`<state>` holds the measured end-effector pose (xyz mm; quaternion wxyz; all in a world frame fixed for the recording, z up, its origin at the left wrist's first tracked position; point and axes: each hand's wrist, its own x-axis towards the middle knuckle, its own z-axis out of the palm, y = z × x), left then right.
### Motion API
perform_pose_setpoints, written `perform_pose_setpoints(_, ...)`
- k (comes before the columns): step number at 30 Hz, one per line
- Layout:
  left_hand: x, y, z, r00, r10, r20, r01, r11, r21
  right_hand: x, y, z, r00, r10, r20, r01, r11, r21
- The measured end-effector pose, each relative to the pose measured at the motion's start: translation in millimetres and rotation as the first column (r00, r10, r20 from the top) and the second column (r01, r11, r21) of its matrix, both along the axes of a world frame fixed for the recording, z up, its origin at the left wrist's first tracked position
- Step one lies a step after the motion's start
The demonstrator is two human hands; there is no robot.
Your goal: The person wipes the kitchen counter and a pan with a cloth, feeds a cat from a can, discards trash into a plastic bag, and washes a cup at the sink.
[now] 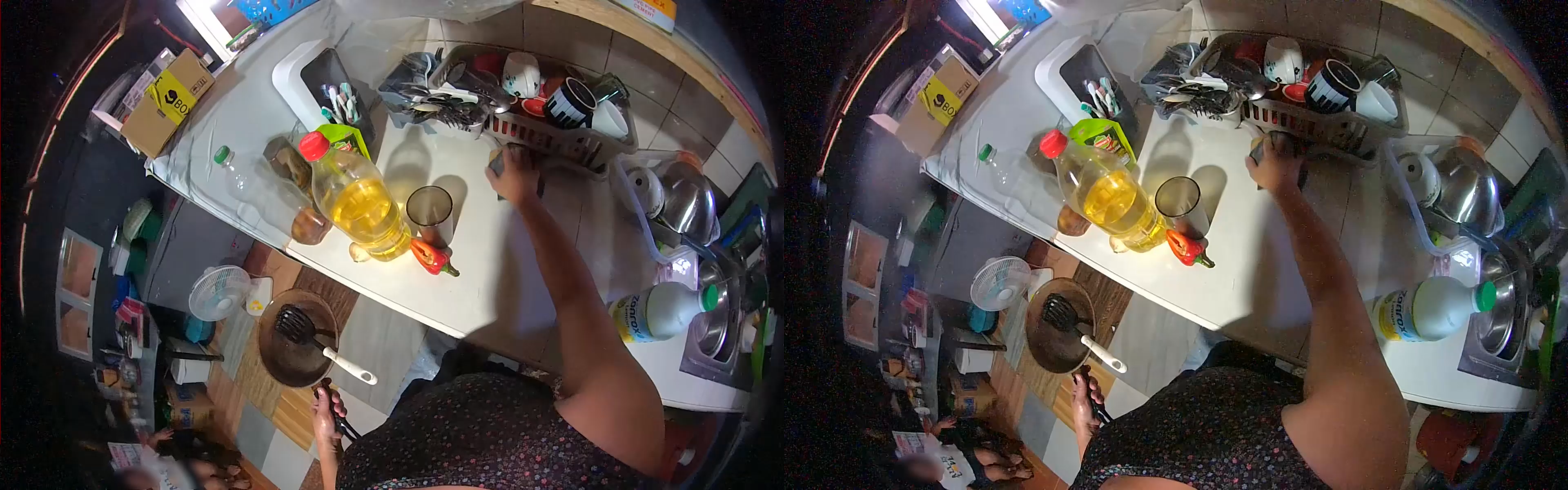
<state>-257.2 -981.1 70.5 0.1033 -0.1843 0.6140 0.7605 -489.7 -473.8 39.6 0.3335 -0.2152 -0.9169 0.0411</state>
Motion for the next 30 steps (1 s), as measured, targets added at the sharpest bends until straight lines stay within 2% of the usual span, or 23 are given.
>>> perform_pose_setpoints(1,1.5,1.9,1.3,1.000,0.004,0.015,-0.004,1.000,-0.021,-7.7,-3.1,1.7,0.999,-0.022,-0.027,0.025,0.992,0.125)
perform_pose_setpoints(2,2.5,3.1,2.8,0.999,0.005,0.032,-0.004,0.999,-0.043,-13.5,-2.0,5.5,0.999,-0.028,-0.021,0.030,0.993,0.113)
perform_pose_setpoints(3,2.4,5.3,3.4,0.999,-0.002,0.037,0.004,0.999,-0.050,-18.6,2.4,14.7,0.994,0.034,0.107,-0.029,0.999,-0.042)
perform_pose_setpoints(5,5.3,9.1,2.6,0.998,0.025,0.061,-0.024,0.999,-0.026,-24.3,9.3,18.6,0.967,0.100,0.233,-0.052,0.978,-0.204)
perform_pose_setpoints(7,6.9,8.5,-1.5,0.999,-0.018,0.044,0.018,1.000,-0.005,-22.6,15.4,15.2,0.946,0.205,0.253,-0.092,0.914,-0.395)
perform_pose_setpoints(9,9.1,6.2,-6.5,0.999,-0.041,0.024,0.039,0.998,0.056,-12.1,11.9,8.2,0.958,0.180,0.225,-0.097,0.937,-0.337)
perform_pose_setpoints(11,11.2,2.1,-7.9,0.997,-0.063,0.034,0.062,0.997,0.036,5.6,1.0,-2.7,0.981,0.061,0.186,-0.073,0.996,0.059)
perform_pose_setpoints(12,10.8,1.7,-9.6,0.998,-0.058,0.037,0.057,0.998,0.018,29.1,-8.3,1.2,0.982,0.045,0.183,-0.059,0.996,0.071)
perform_pose_setpoints(14,9.2,0.9,-11.6,0.997,-0.073,0.026,0.072,0.997,0.020,74.9,-35.4,8.3,0.957,0.168,0.237,-0.153,0.985,-0.080)
perform_pose_setpoints(16,10.4,-4.3,-12.3,0.998,-0.064,0.024,0.064,0.998,0.019,98.2,-7.7,-18.0,0.978,0.125,0.169,-0.075,0.958,-0.276)
perform_pose_setpoints(18,14.3,-6.5,-7.7,0.999,-0.052,0.010,0.052,0.998,0.017,113.9,57.0,-41.8,0.958,-0.077,0.277,0.192,0.889,-0.416)
perform_pose_setpoints(19,18.2,-9.6,-6.3,0.999,-0.049,-0.002,0.049,0.999,0.015,123.5,55.6,-13.4,0.884,-0.348,0.313,0.438,0.850,-0.292)
perform_pose_setpoints(20,21.8,-15.2,-9.0,0.999,-0.050,-0.007,0.051,0.999,0.014,134.8,53.5,15.7,0.740,-0.595,0.313,0.659,0.735,-0.161)
perform_pose_setpoints(21,25.8,-18.1,-8.4,0.999,-0.046,-0.007,0.046,0.999,0.010,128.0,57.1,11.5,0.743,-0.590,0.315,0.655,0.737,-0.164)
perform_pose_setpoints(23,34.8,-22.7,-4.6,0.998,-0.066,-0.015,0.065,0.998,-0.013,110.3,66.7,-2.1,0.720,-0.620,0.312,0.666,0.744,-0.058)
perform_pose_setpoints(25,41.3,-31.6,-7.6,0.997,-0.080,-0.004,0.080,0.996,-0.048,92.0,39.6,-2.0,0.852,-0.315,0.417,0.412,0.897,-0.163)
perform_pose_setpoints(27,46.4,-37.9,-10.0,0.993,-0.114,0.014,0.115,0.989,-0.092,92.3,-17.8,16.2,0.908,-0.038,0.416,0.133,0.970,-0.202)
perform_pose_setpoints(29,51.8,-35.9,-0.9,0.992,-0.126,-0.003,0.126,0.988,-0.089,102.2,-67.4,-9.1,0.973,0.064,0.223,-0.069,0.997,0.014)
perform_pose_setpoints(30,53.6,-39.9,-1.9,0.986,-0.165,0.013,0.166,0.982,-0.093,119.6,-94.5,-4.8,0.952,0.176,0.249,-0.178,0.984,-0.015)
